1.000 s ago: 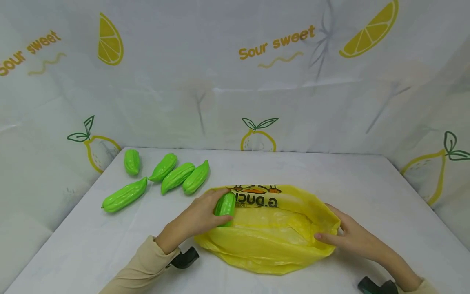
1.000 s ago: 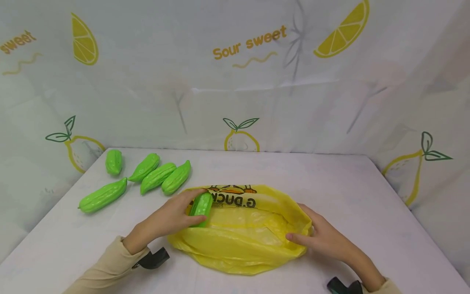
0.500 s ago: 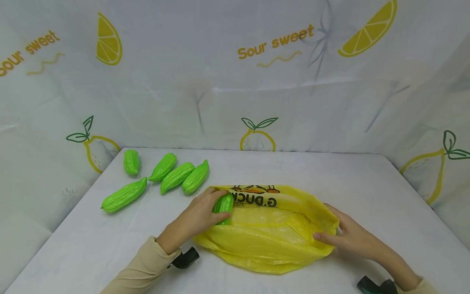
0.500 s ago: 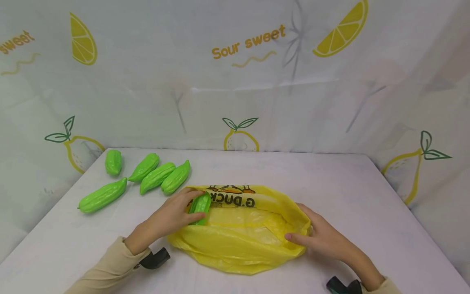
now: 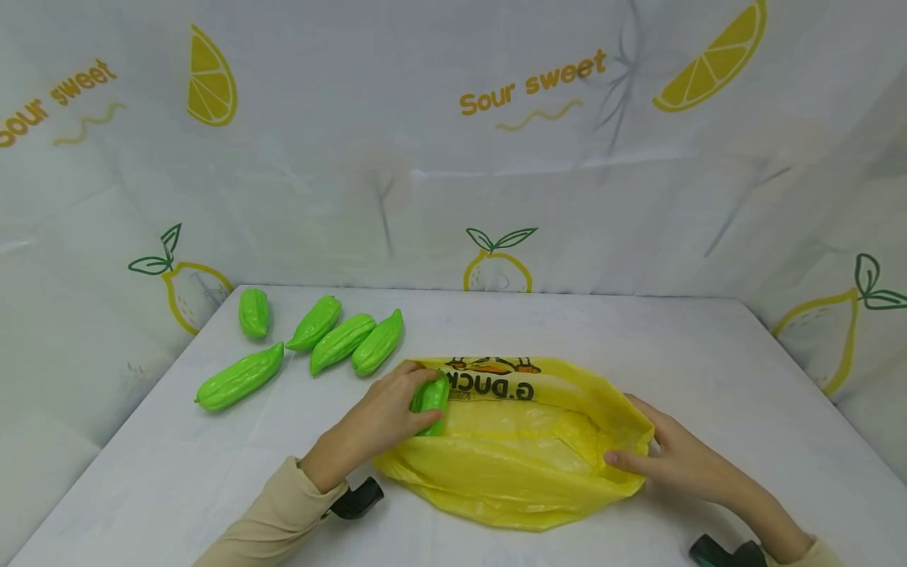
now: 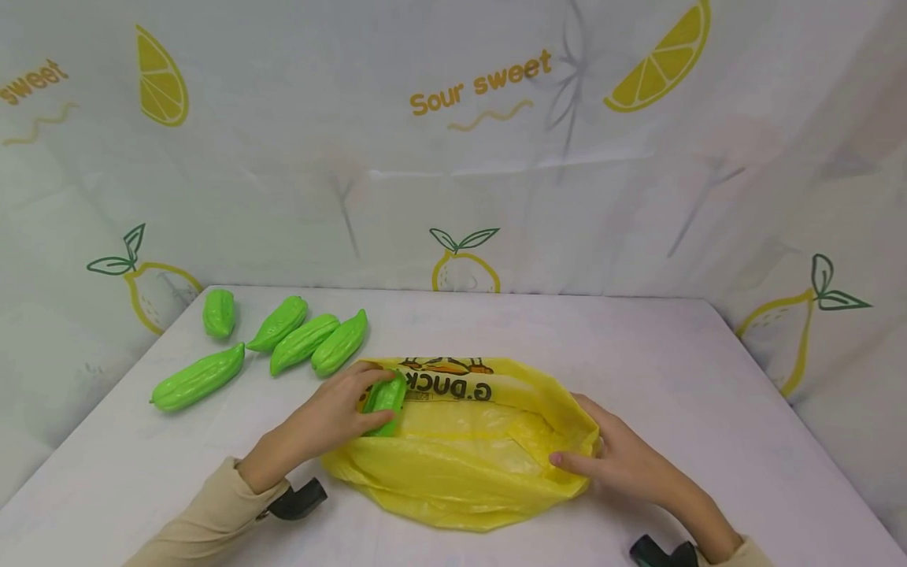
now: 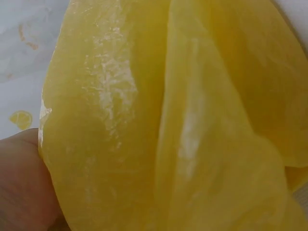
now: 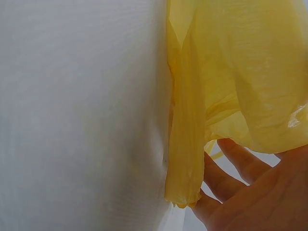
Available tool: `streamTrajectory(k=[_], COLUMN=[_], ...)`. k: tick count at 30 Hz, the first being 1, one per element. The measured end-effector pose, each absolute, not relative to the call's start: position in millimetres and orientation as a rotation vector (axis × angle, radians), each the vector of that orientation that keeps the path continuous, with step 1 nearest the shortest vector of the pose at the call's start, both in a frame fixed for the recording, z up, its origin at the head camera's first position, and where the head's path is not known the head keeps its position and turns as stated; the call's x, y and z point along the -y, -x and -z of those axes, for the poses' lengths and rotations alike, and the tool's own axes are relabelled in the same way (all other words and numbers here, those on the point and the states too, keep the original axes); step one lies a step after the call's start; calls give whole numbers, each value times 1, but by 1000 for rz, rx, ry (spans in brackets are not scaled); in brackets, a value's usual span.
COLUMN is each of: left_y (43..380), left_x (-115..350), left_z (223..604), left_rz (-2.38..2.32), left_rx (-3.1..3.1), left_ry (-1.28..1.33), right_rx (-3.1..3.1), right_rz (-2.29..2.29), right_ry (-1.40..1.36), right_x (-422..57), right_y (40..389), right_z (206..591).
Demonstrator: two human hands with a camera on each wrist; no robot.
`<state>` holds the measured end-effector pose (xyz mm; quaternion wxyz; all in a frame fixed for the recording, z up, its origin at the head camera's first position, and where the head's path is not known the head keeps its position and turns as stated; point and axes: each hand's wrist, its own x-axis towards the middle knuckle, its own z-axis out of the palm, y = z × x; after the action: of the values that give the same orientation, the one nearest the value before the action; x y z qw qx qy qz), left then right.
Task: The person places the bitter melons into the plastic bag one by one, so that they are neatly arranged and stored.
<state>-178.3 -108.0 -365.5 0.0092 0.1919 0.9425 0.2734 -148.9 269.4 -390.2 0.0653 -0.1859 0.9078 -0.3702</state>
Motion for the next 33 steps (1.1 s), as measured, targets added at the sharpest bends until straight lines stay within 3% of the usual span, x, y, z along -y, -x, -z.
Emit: streamTrajectory(k=[24, 33], left_y=[178, 180], left_x=[113, 122], left_z=[358, 352], left_rz=[-959, -1115], left_rx=[-2939, -2934], left_ry=[-642, -867], right_rx=[-2802, -2785], right_rz=[1137, 1141], right_ry=[528, 510], right_x=[-263, -265], right_y=[147, 149], right_z=[390, 391])
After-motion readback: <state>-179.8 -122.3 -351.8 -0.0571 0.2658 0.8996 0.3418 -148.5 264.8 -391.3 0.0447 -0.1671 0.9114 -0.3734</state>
